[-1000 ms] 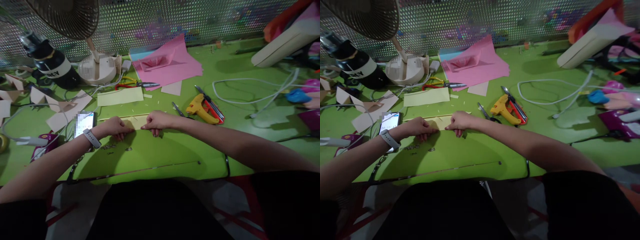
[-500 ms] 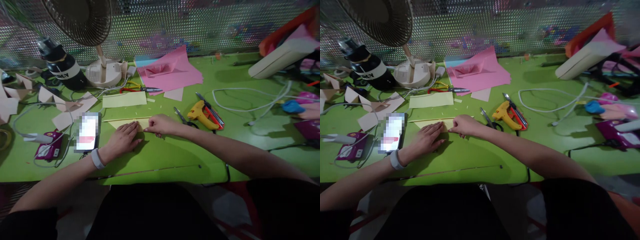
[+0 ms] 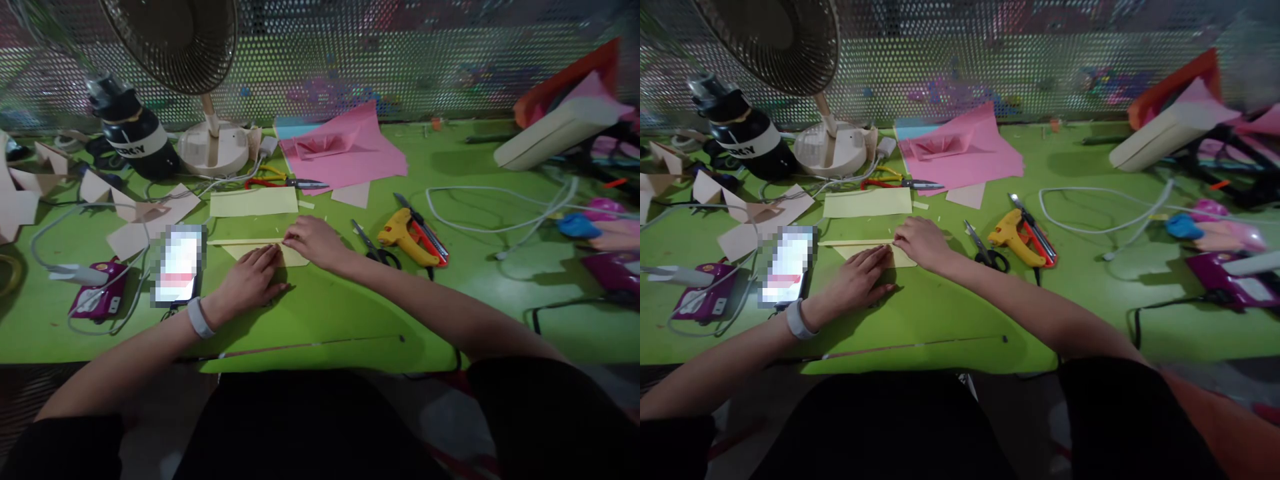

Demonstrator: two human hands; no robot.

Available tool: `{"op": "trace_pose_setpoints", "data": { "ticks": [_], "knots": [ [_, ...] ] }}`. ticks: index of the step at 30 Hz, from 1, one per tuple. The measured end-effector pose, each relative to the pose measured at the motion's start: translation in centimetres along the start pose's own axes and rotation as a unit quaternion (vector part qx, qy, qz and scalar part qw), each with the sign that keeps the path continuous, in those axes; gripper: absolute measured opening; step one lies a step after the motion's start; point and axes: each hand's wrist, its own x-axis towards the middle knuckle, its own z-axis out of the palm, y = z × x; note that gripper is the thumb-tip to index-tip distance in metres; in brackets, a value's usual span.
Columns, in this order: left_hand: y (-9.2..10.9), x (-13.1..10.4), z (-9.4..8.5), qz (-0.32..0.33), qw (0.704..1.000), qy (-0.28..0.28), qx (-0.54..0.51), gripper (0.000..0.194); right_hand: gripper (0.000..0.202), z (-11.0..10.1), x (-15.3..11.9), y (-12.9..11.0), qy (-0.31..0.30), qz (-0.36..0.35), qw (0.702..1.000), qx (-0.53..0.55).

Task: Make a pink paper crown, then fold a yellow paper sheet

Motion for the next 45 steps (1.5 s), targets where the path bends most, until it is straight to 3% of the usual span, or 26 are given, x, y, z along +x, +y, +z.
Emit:
{"op": "trace_pose_setpoints", "data": {
  "ticks": [7,11,16,21,25,32,40,45],
  "knots": [
    [-2.0,0.6,-0.5,-0.058,0.996,0.071,-0.021,0.054,0.007,1.2,0.0,1.0,0.02,-0.001,0.999,0.035],
    [-2.6,0.7,0.4,-0.008,1.0,0.0,-0.026,0.075,0.012,1.6,0.0,1.5,0.039,-0.024,0.999,0.022],
    [-1.5,0.7,0.5,-0.04,0.999,-0.027,-0.015,0.08,0.017,0.2,-1.3,0.5,0.059,-0.086,0.994,-0.044],
    [0.4,1.5,-0.8,-0.086,0.996,-0.03,-0.001,0.069,0.018,-0.8,-4.2,-0.2,0.014,-0.201,0.974,-0.101],
    [0.9,2.5,-1.7,-0.091,0.995,-0.036,-0.005,0.058,0.018,-0.5,-5.1,0.9,0.007,-0.205,0.969,-0.136],
    [-0.3,3.3,-3.2,-0.062,0.996,-0.052,-0.026,0.029,0.025,-0.8,-5.0,2.3,0.014,-0.246,0.958,-0.145],
    [-2.0,3.4,-2.5,-0.031,0.999,0.002,-0.04,0.036,0.024,-0.9,-4.6,2.5,-0.004,-0.264,0.952,-0.155],
    [-1.9,3.0,-2.2,-0.017,1.0,0.003,0.007,0.026,0.028,-1.0,-4.5,2.3,0.003,-0.263,0.95,-0.166]
  ]
}}
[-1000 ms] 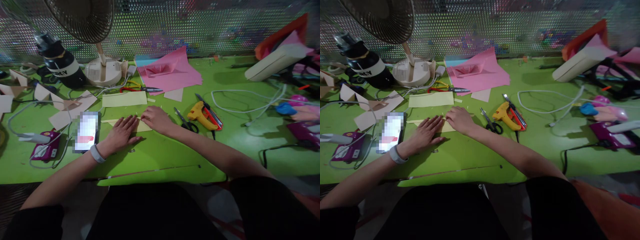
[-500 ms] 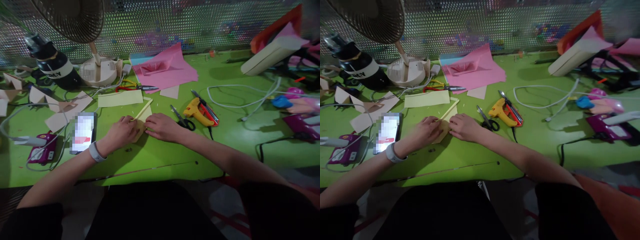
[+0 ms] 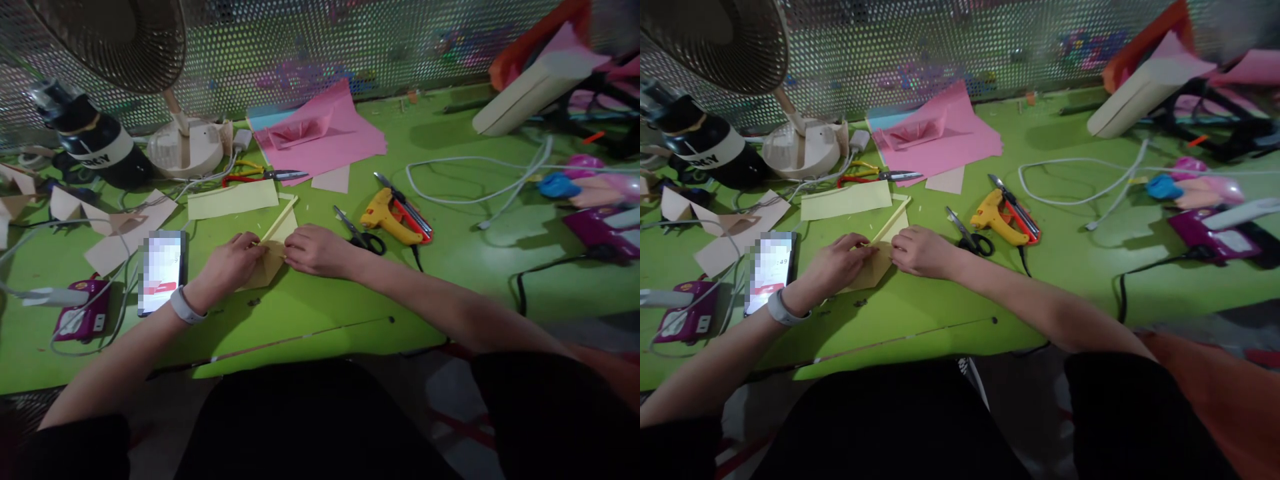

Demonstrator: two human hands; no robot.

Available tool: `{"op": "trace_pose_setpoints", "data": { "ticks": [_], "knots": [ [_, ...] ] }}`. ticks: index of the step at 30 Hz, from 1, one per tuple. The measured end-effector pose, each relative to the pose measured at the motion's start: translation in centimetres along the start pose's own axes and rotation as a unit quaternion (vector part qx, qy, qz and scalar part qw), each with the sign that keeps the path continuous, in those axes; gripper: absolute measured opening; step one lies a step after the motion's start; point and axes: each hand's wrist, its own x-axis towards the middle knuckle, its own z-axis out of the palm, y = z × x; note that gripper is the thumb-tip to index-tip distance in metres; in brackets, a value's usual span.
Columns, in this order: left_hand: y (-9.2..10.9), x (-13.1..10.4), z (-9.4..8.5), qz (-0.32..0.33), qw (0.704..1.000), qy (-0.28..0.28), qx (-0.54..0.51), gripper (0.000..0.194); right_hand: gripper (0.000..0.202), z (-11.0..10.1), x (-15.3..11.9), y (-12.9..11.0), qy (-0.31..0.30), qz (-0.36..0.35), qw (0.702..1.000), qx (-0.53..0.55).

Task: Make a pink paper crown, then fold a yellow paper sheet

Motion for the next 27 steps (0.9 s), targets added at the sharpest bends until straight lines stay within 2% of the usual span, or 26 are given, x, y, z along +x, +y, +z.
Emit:
{"op": "trace_pose_setpoints", "data": {
  "ticks": [7,10,13,19,23,27],
  "knots": [
    [-0.1,-0.5,0.6,0.039,0.998,0.034,0.041,0.025,0.028,0.7,0.0,-0.3,0.015,0.033,0.999,0.009],
    [0.0,-0.7,0.8,0.052,0.997,0.033,0.037,0.025,0.03,0.9,-0.1,-0.3,0.019,0.031,0.999,-0.019],
    [0.0,-1.0,0.9,0.063,0.997,0.027,0.033,0.026,0.029,1.0,-0.1,-0.3,0.034,0.046,0.998,-0.002],
    [-0.1,-1.1,0.9,0.068,0.997,0.035,0.011,0.033,0.022,1.1,0.0,-0.9,0.086,0.182,0.972,0.117],
    [0.0,-1.0,0.8,0.044,0.998,0.053,-0.001,0.033,0.017,1.2,0.2,-1.3,0.082,0.26,0.949,0.158],
    [0.3,-1.0,0.9,0.046,0.998,0.05,0.005,0.03,0.016,1.3,0.6,-1.7,0.066,0.304,0.934,0.174]
  ]
}}
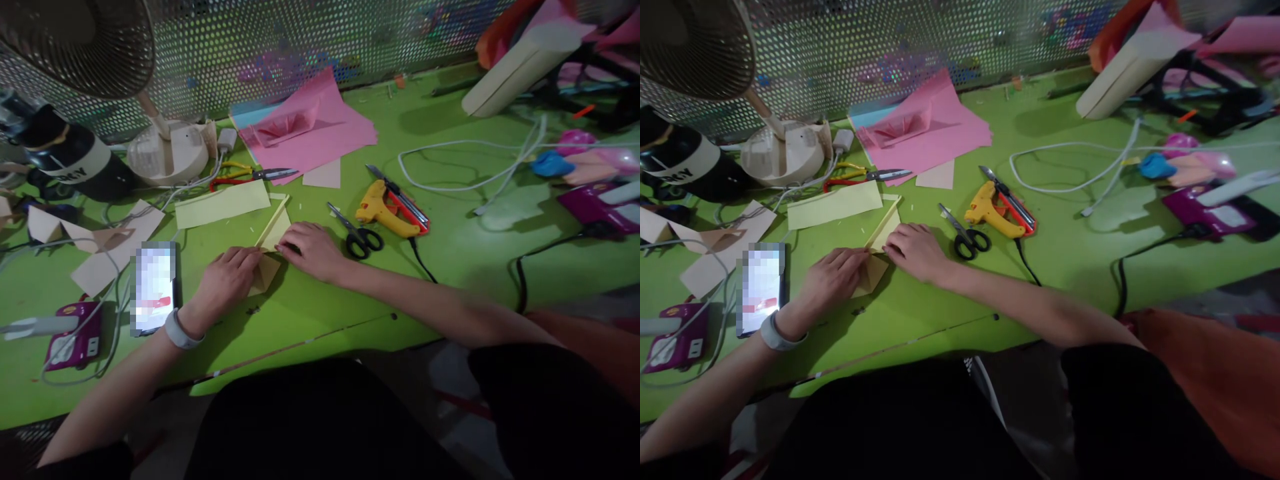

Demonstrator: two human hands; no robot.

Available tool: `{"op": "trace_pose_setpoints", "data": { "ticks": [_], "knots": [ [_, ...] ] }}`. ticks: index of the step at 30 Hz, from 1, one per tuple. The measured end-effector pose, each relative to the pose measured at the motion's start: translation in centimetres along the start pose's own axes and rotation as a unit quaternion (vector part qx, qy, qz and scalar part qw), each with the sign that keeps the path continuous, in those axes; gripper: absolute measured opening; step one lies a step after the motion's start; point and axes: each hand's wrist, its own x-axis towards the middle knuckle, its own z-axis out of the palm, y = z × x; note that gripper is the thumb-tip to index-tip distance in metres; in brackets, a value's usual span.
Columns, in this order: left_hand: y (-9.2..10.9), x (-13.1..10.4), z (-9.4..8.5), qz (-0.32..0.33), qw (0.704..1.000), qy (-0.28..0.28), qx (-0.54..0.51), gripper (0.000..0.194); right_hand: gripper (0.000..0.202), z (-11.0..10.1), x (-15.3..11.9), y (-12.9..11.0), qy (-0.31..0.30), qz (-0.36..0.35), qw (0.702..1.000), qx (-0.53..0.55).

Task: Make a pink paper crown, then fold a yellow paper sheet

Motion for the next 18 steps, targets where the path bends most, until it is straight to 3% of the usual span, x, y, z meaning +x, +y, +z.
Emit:
{"op": "trace_pose_setpoints", "data": {
  "ticks": [9,14,18],
  "knots": [
    [3.1,-0.3,-1.5,0.008,1.0,0.007,0.026,0.038,0.021,0.4,0.0,-0.1,0.018,-0.014,0.999,-0.023],
    [4.6,-0.8,-0.2,0.003,1.0,-0.018,0.008,0.073,0.019,0.5,0.0,0.1,0.036,-0.022,0.999,-0.034],
    [4.5,-1.0,0.6,-0.013,1.0,-0.026,0.004,0.08,0.016,0.6,0.0,0.2,0.041,-0.03,0.998,-0.03]
  ]
}}
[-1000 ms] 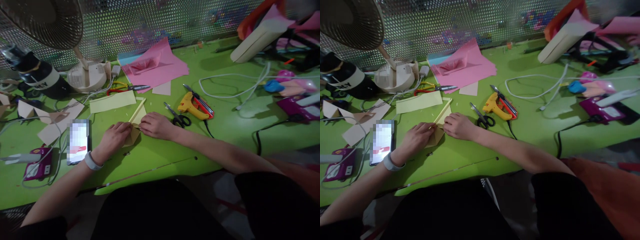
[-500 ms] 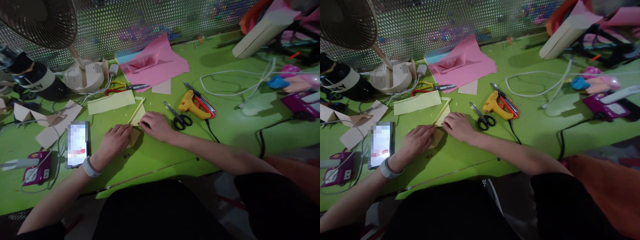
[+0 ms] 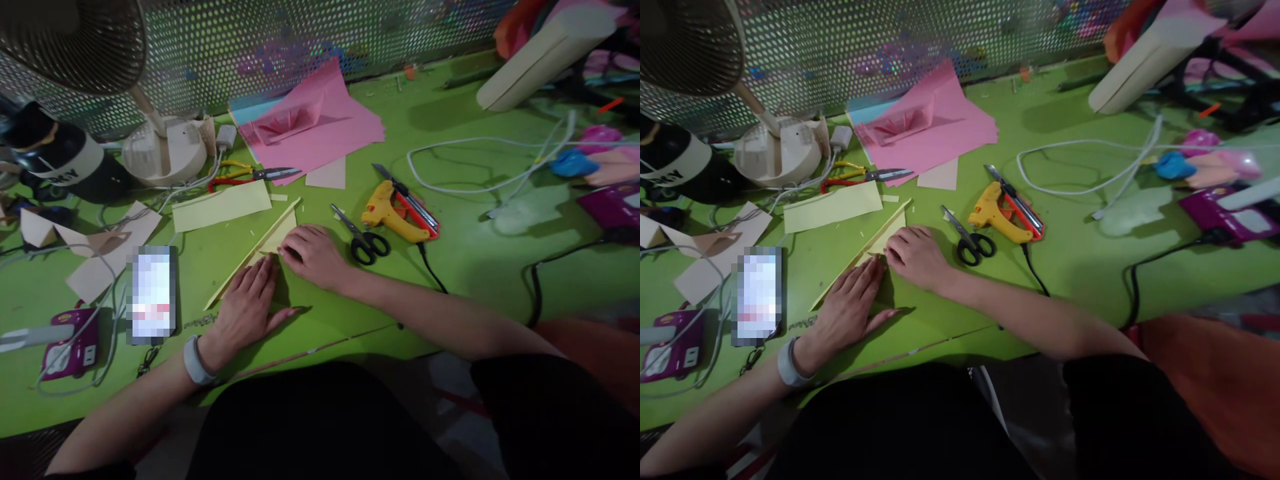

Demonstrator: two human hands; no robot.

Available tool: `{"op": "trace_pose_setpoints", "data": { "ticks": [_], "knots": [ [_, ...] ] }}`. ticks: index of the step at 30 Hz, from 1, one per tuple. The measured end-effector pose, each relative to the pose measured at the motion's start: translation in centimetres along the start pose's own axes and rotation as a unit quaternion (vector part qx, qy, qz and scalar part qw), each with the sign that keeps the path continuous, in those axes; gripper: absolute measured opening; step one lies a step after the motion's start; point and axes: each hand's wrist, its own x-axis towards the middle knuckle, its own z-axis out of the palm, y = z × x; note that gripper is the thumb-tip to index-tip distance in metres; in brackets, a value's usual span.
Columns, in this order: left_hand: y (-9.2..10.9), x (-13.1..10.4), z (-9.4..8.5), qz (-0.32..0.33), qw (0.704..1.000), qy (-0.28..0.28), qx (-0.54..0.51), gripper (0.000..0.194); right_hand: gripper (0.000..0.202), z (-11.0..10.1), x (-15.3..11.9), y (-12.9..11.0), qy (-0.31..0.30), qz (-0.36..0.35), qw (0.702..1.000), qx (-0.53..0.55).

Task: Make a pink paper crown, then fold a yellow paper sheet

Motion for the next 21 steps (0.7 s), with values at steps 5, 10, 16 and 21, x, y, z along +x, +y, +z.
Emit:
{"op": "trace_pose_setpoints", "data": {
  "ticks": [5,10,16,21],
  "knots": [
    [-0.47,0.09,0.01,-0.014,1.0,0.005,-0.014,0.073,0.017,-0.02,0.08,-0.05,0.004,-0.003,1.0,-0.008],
    [-0.6,0.14,0.07,-0.049,0.999,0.002,-0.024,0.068,0.016,-0.07,0.12,-0.18,0.006,0.0,1.0,-0.005],
    [-0.52,-0.01,0.11,-0.061,0.998,-0.004,-0.022,0.069,0.015,-0.04,0.18,-0.08,-0.01,-0.004,1.0,0.002],
    [-0.58,-0.04,0.21,-0.078,0.997,0.004,-0.023,0.07,0.014,-0.04,0.27,-0.11,-0.015,0.007,1.0,0.007]
  ]
}}
